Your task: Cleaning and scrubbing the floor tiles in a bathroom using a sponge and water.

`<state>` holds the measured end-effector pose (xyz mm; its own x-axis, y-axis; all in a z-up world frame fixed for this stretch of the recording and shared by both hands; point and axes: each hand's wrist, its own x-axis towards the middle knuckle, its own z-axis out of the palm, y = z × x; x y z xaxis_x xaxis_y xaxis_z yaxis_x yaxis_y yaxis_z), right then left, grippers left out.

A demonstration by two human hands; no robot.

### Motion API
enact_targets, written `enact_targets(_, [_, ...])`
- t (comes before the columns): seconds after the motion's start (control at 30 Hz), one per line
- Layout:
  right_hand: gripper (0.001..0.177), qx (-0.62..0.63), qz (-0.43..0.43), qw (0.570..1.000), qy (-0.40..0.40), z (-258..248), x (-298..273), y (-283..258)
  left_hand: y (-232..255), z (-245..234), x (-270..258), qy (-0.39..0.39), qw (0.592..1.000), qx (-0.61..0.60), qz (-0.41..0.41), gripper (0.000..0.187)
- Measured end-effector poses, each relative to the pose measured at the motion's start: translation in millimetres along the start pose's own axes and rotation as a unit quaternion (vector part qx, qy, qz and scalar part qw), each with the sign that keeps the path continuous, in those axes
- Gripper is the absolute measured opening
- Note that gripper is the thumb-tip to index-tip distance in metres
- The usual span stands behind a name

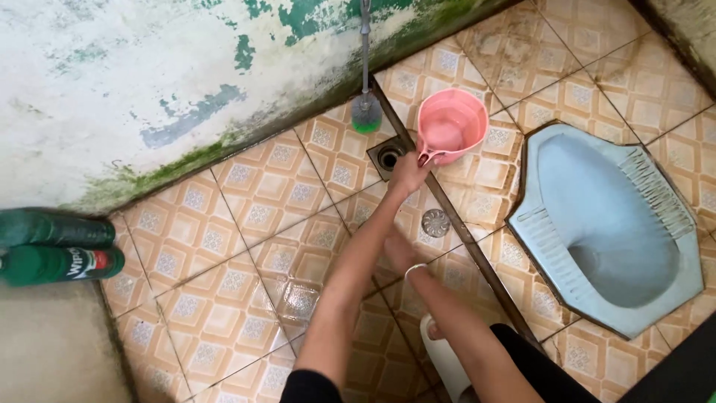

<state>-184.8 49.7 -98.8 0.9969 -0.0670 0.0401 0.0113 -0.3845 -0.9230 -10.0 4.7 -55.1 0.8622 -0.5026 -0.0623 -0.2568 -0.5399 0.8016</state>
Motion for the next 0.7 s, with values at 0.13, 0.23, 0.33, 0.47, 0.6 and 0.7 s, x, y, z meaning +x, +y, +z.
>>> enact_targets(0.13, [0.045,-0.406,-0.014,0.91,-0.081,17,4,-4,18,-56,-50,0.037,0.999,-0.028,0.01,0.051])
enact_targets(0.23, [0.05,0.027,0.026,0.997,-0.067,40,2,-40,30,-98,-99,0.071,0.995,-0.066,-0.014,0.053])
enact_targets(0.33, [0.051,-0.002,-0.019,0.994,-0.104,72,4,-46,25,-129,-148,0.112,0.991,-0.069,-0.038,0.053])
enact_targets(0.47, [0.053,-0.037,-0.084,0.981,-0.17,117,14,-30,-24,-152,-206,0.183,0.976,-0.069,-0.097,0.051])
enact_targets(0.6, [0.054,-0.06,-0.152,0.961,-0.225,151,29,0,-68,-183,-271,0.249,0.952,-0.044,-0.173,0.054])
enact_targets(0.7, [0.066,-0.398,-0.221,0.865,-0.212,125,19,-55,-126,-200,-304,0.322,0.924,-0.056,-0.196,0.058])
